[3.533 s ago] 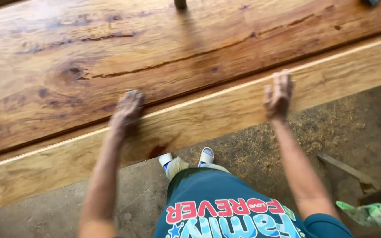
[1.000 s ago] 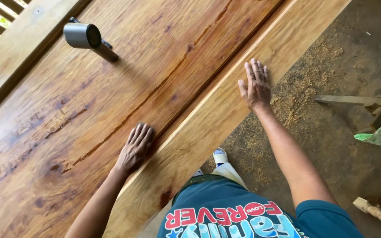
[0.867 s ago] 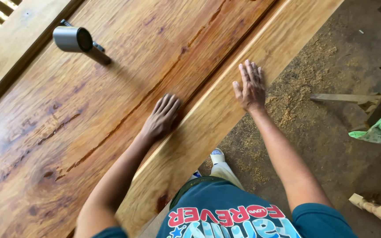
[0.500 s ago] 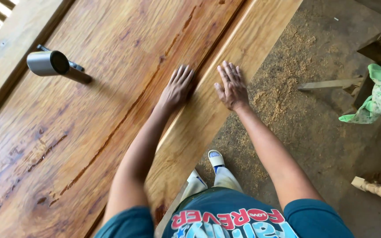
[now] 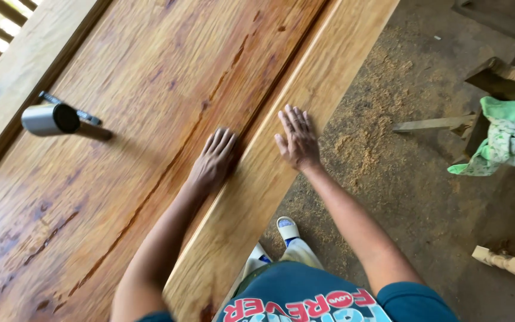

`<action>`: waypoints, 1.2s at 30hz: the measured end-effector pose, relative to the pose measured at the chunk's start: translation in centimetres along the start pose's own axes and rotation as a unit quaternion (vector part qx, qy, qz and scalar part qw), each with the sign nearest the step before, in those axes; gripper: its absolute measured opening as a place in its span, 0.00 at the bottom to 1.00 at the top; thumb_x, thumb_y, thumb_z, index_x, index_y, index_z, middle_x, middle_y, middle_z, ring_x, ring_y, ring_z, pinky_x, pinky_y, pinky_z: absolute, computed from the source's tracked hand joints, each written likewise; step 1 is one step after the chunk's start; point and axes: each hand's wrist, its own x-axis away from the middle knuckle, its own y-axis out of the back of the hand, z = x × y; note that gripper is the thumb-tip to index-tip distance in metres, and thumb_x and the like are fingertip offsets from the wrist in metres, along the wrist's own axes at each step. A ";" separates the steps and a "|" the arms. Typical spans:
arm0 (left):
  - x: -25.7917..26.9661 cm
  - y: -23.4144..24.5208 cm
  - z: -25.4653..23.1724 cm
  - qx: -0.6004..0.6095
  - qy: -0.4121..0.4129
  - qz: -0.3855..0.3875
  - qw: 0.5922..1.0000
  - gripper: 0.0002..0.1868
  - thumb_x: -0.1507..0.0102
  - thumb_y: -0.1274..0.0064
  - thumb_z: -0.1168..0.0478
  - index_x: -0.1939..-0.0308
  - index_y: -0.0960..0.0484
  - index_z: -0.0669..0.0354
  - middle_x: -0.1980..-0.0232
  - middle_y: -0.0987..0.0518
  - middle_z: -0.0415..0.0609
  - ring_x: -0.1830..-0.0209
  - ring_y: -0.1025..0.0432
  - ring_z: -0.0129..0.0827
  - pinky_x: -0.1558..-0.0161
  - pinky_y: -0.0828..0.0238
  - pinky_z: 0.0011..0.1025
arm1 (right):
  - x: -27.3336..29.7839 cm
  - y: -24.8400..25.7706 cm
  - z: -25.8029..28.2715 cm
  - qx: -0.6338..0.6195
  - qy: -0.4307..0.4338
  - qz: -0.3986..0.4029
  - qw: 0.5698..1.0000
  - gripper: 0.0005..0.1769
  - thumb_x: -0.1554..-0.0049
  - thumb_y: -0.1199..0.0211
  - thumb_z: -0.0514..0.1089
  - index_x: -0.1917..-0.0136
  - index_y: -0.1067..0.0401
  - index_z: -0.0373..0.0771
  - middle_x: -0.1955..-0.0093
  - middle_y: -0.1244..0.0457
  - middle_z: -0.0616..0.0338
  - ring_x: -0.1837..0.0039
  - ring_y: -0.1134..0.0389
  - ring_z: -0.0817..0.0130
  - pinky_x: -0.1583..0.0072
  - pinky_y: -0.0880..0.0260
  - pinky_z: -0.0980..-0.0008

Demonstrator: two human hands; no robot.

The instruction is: Manual sanding of a wooden door using a sanding block to smooth the surface.

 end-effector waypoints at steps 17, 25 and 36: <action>13.2 2.5 -2.5 0.020 0.034 0.037 0.999 0.30 0.28 0.65 0.53 0.22 0.42 0.59 0.18 0.46 0.58 0.17 0.56 0.49 0.20 0.64 0.46 | 0.3 0.2 0.5 -0.040 0.029 -0.022 0.999 0.36 0.29 0.65 0.60 0.17 0.53 0.38 0.13 0.59 0.49 0.12 0.63 0.56 0.15 0.72 0.54; -1.1 1.5 -1.0 -0.013 -0.080 0.006 0.997 0.27 0.28 0.61 0.58 0.25 0.34 0.59 0.20 0.39 0.58 0.18 0.49 0.51 0.20 0.56 0.48 | 0.1 -0.5 -0.2 -0.016 0.010 -0.028 0.999 0.37 0.31 0.64 0.60 0.17 0.53 0.39 0.14 0.58 0.48 0.13 0.62 0.53 0.17 0.71 0.54; -1.6 -0.5 -1.9 -0.003 -0.014 -0.016 1.000 0.27 0.29 0.61 0.60 0.25 0.35 0.60 0.19 0.42 0.60 0.17 0.52 0.53 0.21 0.58 0.49 | 0.2 0.6 0.1 -0.037 0.021 -0.021 0.999 0.35 0.31 0.61 0.58 0.17 0.50 0.40 0.14 0.57 0.49 0.13 0.60 0.54 0.16 0.71 0.53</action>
